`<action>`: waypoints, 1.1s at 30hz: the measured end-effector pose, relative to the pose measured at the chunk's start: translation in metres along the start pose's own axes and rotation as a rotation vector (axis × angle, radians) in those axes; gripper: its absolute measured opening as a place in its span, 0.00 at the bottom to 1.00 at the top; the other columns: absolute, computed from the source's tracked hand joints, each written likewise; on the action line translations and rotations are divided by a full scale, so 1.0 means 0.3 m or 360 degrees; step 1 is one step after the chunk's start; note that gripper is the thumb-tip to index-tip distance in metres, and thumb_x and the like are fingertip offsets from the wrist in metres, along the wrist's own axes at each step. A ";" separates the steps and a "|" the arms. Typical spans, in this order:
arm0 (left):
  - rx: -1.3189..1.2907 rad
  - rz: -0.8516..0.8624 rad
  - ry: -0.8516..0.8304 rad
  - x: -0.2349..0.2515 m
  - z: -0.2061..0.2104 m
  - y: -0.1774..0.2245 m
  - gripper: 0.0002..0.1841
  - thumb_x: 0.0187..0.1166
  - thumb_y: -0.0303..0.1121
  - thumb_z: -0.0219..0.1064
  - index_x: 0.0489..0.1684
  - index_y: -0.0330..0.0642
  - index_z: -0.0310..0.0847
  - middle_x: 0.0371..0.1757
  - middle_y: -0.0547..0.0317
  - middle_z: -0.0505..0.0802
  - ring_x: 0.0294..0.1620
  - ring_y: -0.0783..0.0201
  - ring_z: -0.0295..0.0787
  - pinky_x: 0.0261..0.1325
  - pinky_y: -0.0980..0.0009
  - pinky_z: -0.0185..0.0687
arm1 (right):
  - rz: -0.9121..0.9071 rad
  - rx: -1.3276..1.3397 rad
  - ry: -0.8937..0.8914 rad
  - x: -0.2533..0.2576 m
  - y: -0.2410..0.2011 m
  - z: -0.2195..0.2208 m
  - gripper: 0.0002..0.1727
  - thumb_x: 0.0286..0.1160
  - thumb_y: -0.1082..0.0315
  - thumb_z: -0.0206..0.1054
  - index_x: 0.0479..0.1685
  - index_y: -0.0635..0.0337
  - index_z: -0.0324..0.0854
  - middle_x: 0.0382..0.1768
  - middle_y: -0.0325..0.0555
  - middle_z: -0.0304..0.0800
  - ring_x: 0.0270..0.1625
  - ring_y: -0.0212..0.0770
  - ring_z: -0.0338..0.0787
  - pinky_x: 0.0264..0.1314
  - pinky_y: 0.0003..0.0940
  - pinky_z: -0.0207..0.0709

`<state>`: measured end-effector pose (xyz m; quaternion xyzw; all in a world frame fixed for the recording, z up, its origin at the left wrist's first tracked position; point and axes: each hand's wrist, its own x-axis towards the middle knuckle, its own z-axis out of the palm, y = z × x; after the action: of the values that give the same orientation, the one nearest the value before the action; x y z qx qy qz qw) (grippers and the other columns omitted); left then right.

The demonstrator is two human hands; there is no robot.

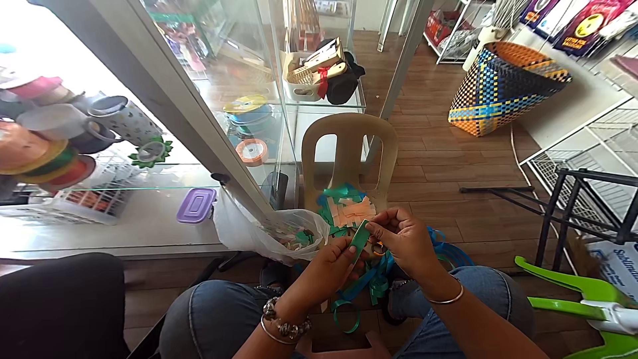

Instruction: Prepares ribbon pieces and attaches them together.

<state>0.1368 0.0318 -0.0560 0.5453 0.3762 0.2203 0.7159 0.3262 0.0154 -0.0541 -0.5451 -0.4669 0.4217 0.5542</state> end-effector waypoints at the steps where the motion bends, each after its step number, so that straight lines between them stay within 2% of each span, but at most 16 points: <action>1: -0.0025 0.0026 0.0025 0.002 0.001 -0.003 0.14 0.93 0.30 0.49 0.68 0.38 0.74 0.57 0.59 0.90 0.52 0.67 0.92 0.53 0.70 0.90 | -0.0010 -0.0011 0.0006 0.002 0.000 -0.002 0.09 0.68 0.77 0.77 0.43 0.66 0.83 0.35 0.44 0.94 0.34 0.32 0.94 0.40 0.24 0.91; 3: -0.0041 0.0109 0.0062 0.007 0.002 -0.009 0.17 0.91 0.27 0.52 0.75 0.37 0.71 0.61 0.56 0.89 0.55 0.64 0.92 0.56 0.68 0.91 | -0.0032 -0.0034 0.0020 0.005 0.001 -0.004 0.09 0.68 0.77 0.77 0.43 0.65 0.83 0.35 0.43 0.94 0.34 0.31 0.94 0.41 0.24 0.91; 6: -0.0001 0.0191 0.0082 0.011 0.001 -0.007 0.24 0.88 0.22 0.54 0.83 0.39 0.64 0.60 0.54 0.91 0.53 0.63 0.93 0.55 0.68 0.92 | -0.0058 -0.0036 0.0031 0.009 0.004 -0.006 0.09 0.68 0.77 0.77 0.42 0.65 0.83 0.35 0.43 0.94 0.34 0.31 0.94 0.41 0.24 0.91; 13: 0.0027 0.0320 0.0111 0.007 0.005 -0.010 0.30 0.85 0.20 0.57 0.87 0.41 0.55 0.59 0.53 0.91 0.50 0.61 0.95 0.52 0.68 0.93 | -0.0067 -0.0028 0.0046 0.011 0.000 -0.010 0.09 0.67 0.78 0.77 0.42 0.66 0.83 0.34 0.43 0.94 0.33 0.31 0.94 0.40 0.24 0.91; 15: 0.0107 0.0390 0.0128 0.005 0.006 -0.018 0.26 0.84 0.19 0.58 0.81 0.40 0.59 0.60 0.54 0.91 0.49 0.63 0.95 0.51 0.69 0.93 | -0.0079 -0.0038 0.0040 0.012 0.001 -0.011 0.09 0.68 0.78 0.77 0.42 0.66 0.83 0.34 0.43 0.94 0.33 0.31 0.94 0.39 0.24 0.91; 18: 0.0322 0.0403 0.0133 -0.001 0.003 -0.020 0.15 0.87 0.23 0.56 0.68 0.38 0.75 0.58 0.57 0.91 0.48 0.68 0.94 0.51 0.73 0.92 | -0.0069 -0.0044 0.0028 0.013 0.002 -0.012 0.08 0.68 0.78 0.76 0.42 0.66 0.83 0.34 0.43 0.94 0.33 0.31 0.94 0.40 0.24 0.91; 20: 0.0447 0.0329 0.0146 -0.005 -0.001 -0.013 0.13 0.88 0.25 0.55 0.60 0.40 0.84 0.54 0.60 0.93 0.47 0.71 0.93 0.52 0.75 0.90 | -0.0065 -0.0033 0.0021 0.012 0.005 -0.011 0.08 0.68 0.78 0.76 0.42 0.66 0.83 0.34 0.43 0.94 0.33 0.32 0.94 0.40 0.24 0.91; 23: 0.0420 0.0215 0.0149 -0.008 -0.001 0.004 0.12 0.87 0.24 0.57 0.58 0.39 0.86 0.53 0.59 0.94 0.46 0.71 0.94 0.52 0.75 0.91 | -0.0057 0.0017 0.0017 0.015 0.007 -0.008 0.09 0.68 0.78 0.76 0.42 0.66 0.83 0.34 0.43 0.94 0.32 0.32 0.94 0.40 0.24 0.91; 26: 0.0277 0.0176 0.0175 -0.016 -0.004 0.019 0.12 0.87 0.22 0.58 0.58 0.37 0.86 0.53 0.59 0.95 0.45 0.69 0.95 0.51 0.74 0.92 | 0.0074 0.0083 -0.0068 0.053 0.032 -0.029 0.09 0.74 0.74 0.74 0.47 0.66 0.82 0.37 0.45 0.93 0.37 0.34 0.94 0.45 0.28 0.90; 28: 0.0217 0.0184 0.0197 -0.022 -0.013 0.031 0.12 0.86 0.22 0.58 0.58 0.37 0.86 0.53 0.58 0.95 0.45 0.68 0.96 0.51 0.72 0.93 | 0.0255 -0.0213 -0.0161 0.112 0.099 -0.062 0.16 0.78 0.65 0.73 0.56 0.67 0.80 0.44 0.48 0.91 0.45 0.35 0.93 0.51 0.31 0.89; 29: 0.0188 0.0199 0.0203 -0.025 -0.020 0.035 0.12 0.86 0.21 0.58 0.58 0.37 0.86 0.52 0.58 0.96 0.45 0.66 0.96 0.51 0.71 0.93 | 0.0339 -0.0512 -0.0237 0.140 0.149 -0.077 0.20 0.79 0.61 0.72 0.60 0.68 0.80 0.48 0.51 0.90 0.48 0.38 0.92 0.55 0.34 0.86; 30: 0.0155 0.0218 0.0205 -0.027 -0.027 0.038 0.12 0.86 0.21 0.58 0.58 0.36 0.86 0.52 0.56 0.96 0.46 0.65 0.96 0.52 0.69 0.94 | 0.0444 -0.0863 -0.0349 0.160 0.197 -0.088 0.23 0.80 0.59 0.70 0.63 0.70 0.80 0.54 0.56 0.89 0.55 0.45 0.90 0.63 0.41 0.83; 32: 0.0106 0.0258 0.0205 -0.035 -0.035 0.048 0.12 0.86 0.20 0.58 0.58 0.35 0.86 0.54 0.56 0.95 0.47 0.63 0.96 0.53 0.68 0.94 | 0.0665 -0.1511 -0.0630 0.172 0.293 -0.092 0.24 0.83 0.62 0.67 0.68 0.73 0.79 0.66 0.67 0.83 0.71 0.61 0.83 0.77 0.56 0.72; 33: 0.0092 0.0279 0.0209 -0.041 -0.039 0.056 0.12 0.86 0.20 0.58 0.58 0.35 0.86 0.54 0.56 0.95 0.47 0.63 0.96 0.53 0.69 0.94 | 0.0745 -0.1751 -0.0728 0.165 0.341 -0.088 0.23 0.83 0.64 0.66 0.69 0.73 0.78 0.70 0.68 0.80 0.76 0.64 0.78 0.81 0.59 0.68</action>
<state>0.1215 0.0353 -0.0380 0.5809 0.3793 0.3064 0.6518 0.3664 0.0632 -0.1524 -0.7336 -0.5901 0.3359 -0.0269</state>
